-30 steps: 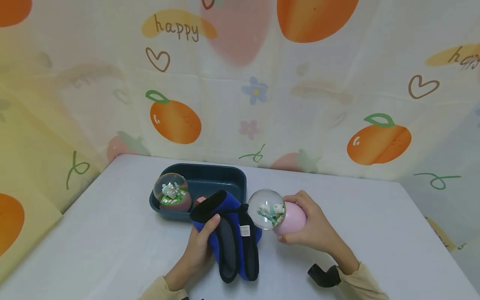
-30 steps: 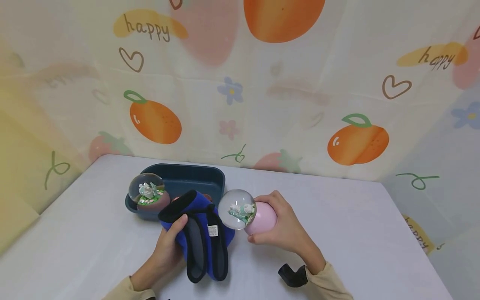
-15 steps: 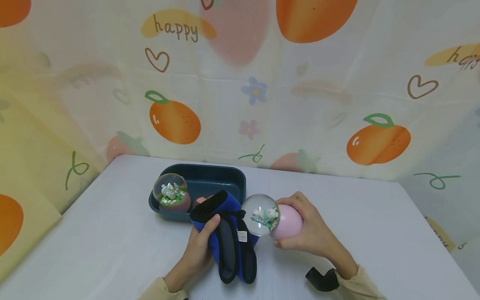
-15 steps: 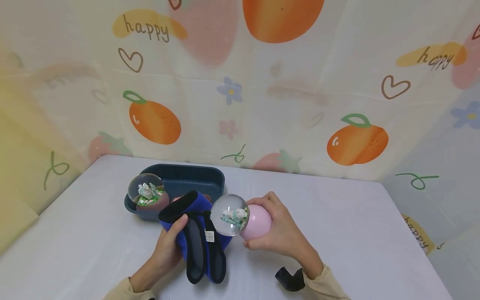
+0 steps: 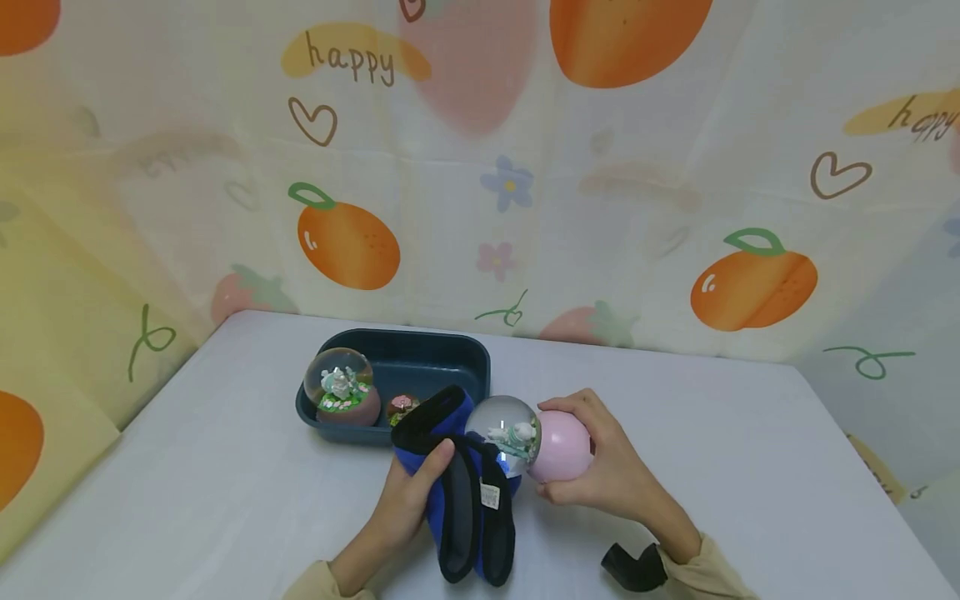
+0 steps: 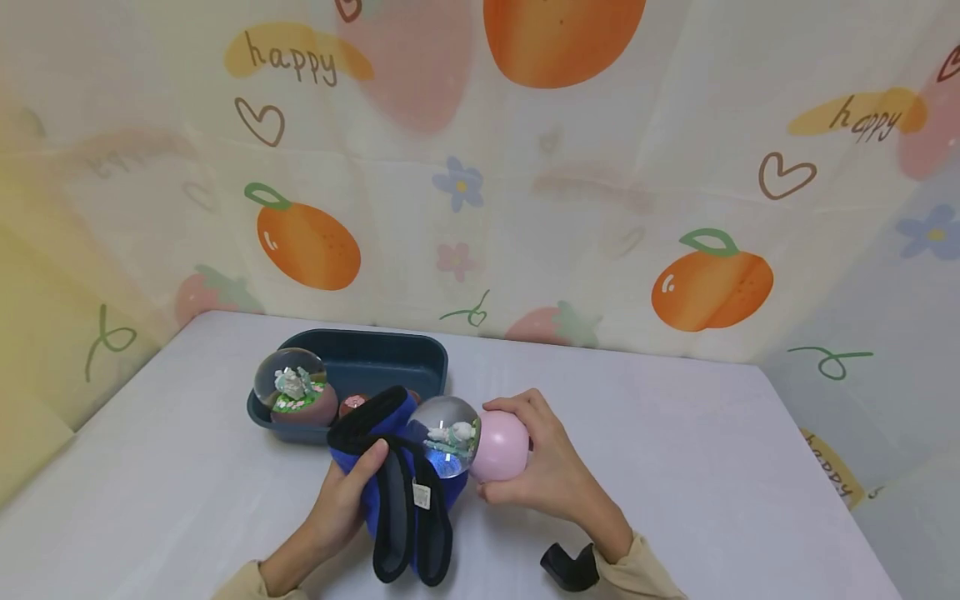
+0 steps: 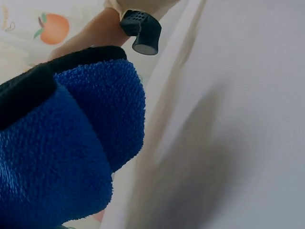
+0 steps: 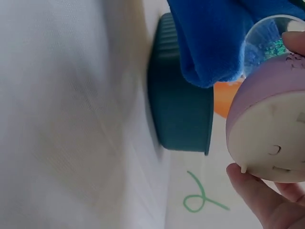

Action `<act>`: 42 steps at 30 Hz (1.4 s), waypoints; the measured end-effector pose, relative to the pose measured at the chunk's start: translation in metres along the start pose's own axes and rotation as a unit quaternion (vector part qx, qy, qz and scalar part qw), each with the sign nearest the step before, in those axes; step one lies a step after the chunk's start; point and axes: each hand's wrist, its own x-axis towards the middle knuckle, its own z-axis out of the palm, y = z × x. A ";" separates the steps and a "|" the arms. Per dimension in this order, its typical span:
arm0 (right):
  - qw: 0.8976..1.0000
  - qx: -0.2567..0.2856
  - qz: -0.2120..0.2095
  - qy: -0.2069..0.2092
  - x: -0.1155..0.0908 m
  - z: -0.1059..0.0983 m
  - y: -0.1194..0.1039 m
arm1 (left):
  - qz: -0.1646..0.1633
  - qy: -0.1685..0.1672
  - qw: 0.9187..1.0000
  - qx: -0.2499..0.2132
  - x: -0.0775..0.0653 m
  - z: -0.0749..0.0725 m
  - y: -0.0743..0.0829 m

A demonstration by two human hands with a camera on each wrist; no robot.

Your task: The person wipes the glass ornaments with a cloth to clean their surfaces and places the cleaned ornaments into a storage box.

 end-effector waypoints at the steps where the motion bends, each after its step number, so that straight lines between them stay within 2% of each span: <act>1: 1.000 0.006 0.001 -0.002 0.000 0.000 0.000 | -0.001 0.004 1.000 0.013 0.000 0.001 0.000; 5: 0.999 0.031 0.001 -0.010 0.000 0.001 0.001 | -0.003 0.018 0.998 0.059 -0.002 0.004 0.002; 9: 0.998 0.051 0.012 -0.024 -0.001 0.002 0.000 | 0.007 0.016 0.997 0.079 -0.004 0.005 0.001; 14: 0.995 0.073 0.040 -0.051 -0.001 0.002 -0.002 | 0.064 -0.014 0.994 0.091 -0.003 0.006 -0.002; 17: 0.994 0.072 0.045 -0.065 -0.001 0.004 -0.002 | 0.114 -0.047 0.987 0.104 -0.001 0.005 -0.006; 21: 0.994 0.071 0.037 -0.071 -0.001 0.006 -0.002 | 0.157 -0.082 0.977 0.121 0.000 0.004 -0.010; 23: 0.995 0.070 0.024 -0.063 -0.001 0.006 -0.001 | 0.158 -0.093 0.975 0.126 0.000 0.004 -0.010; 27: 0.996 0.073 0.001 -0.041 -0.003 0.003 -0.001 | 0.136 -0.101 0.976 0.139 -0.001 0.006 -0.007; 29: 0.996 0.083 0.001 -0.036 -0.004 0.001 -0.002 | 0.120 -0.095 0.976 0.157 0.000 0.006 -0.006; 33: 0.994 0.100 0.004 -0.045 -0.005 -0.001 -0.003 | 0.109 -0.082 0.971 0.195 0.001 0.006 -0.007; 36: 0.993 0.106 -0.002 -0.055 -0.005 -0.003 -0.003 | 0.123 -0.082 0.969 0.198 0.001 0.005 -0.005; 42: 0.992 0.108 -0.035 -0.062 -0.005 -0.007 -0.005 | 0.167 -0.062 0.975 0.131 -0.001 0.004 0.002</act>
